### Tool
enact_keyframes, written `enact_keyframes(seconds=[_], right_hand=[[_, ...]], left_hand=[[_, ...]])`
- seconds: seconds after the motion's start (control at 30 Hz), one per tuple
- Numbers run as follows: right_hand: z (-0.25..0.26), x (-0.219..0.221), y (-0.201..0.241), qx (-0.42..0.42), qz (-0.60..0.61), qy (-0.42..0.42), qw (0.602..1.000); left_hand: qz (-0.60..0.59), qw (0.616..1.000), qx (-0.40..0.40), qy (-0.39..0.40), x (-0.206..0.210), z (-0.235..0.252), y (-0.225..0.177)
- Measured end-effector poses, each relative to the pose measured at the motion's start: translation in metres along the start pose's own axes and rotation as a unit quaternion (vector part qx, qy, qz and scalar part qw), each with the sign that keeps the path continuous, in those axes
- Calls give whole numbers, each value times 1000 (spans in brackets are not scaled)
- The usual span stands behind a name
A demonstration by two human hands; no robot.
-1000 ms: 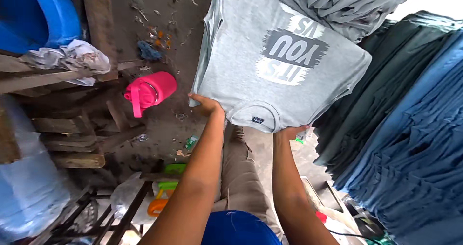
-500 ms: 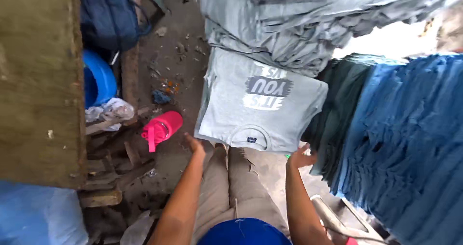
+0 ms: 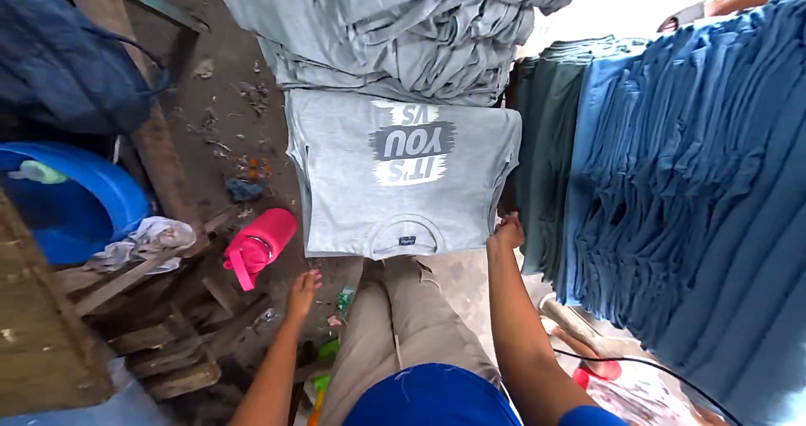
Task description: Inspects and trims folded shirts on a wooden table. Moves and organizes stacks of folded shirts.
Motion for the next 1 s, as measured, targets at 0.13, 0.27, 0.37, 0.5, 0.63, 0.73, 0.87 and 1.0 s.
enact_keyframes(seconds=[0.13,0.27,0.37,0.5,0.63,0.73,0.87,1.0], right_hand=[[1,18,13,-84,-23,110,990],[23,41,12,-152,-103,160,970],[37,47,5,-87,-57,151,983],[35,30,-22,119,156,13,980],[29,33,-4,3,76,39,996],[36,54,16,-220,-97,166,956],[46,47,6,-131,-180,157,962],[14,-16,-26,36,-122,52,991]], left_hand=[[22,1000,4,19,12,3,-1],[37,999,7,28,20,5,-7],[41,999,7,29,20,4,-10],[46,999,8,23,14,4,-9],[44,999,-3,12,8,6,-2],[48,999,-9,13,8,6,5],[45,999,1,18,9,-1,6],[35,999,14,14,-6,-7,22]])
Point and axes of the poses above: each hand's wrist, its own z-axis towards the middle knuckle, its own x-axis out of the palm, y = z × x, the point moved 5 cm from there along z, towards the middle knuckle, and after that the axes turned 11 degrees about -x, right-handed, at the moved point
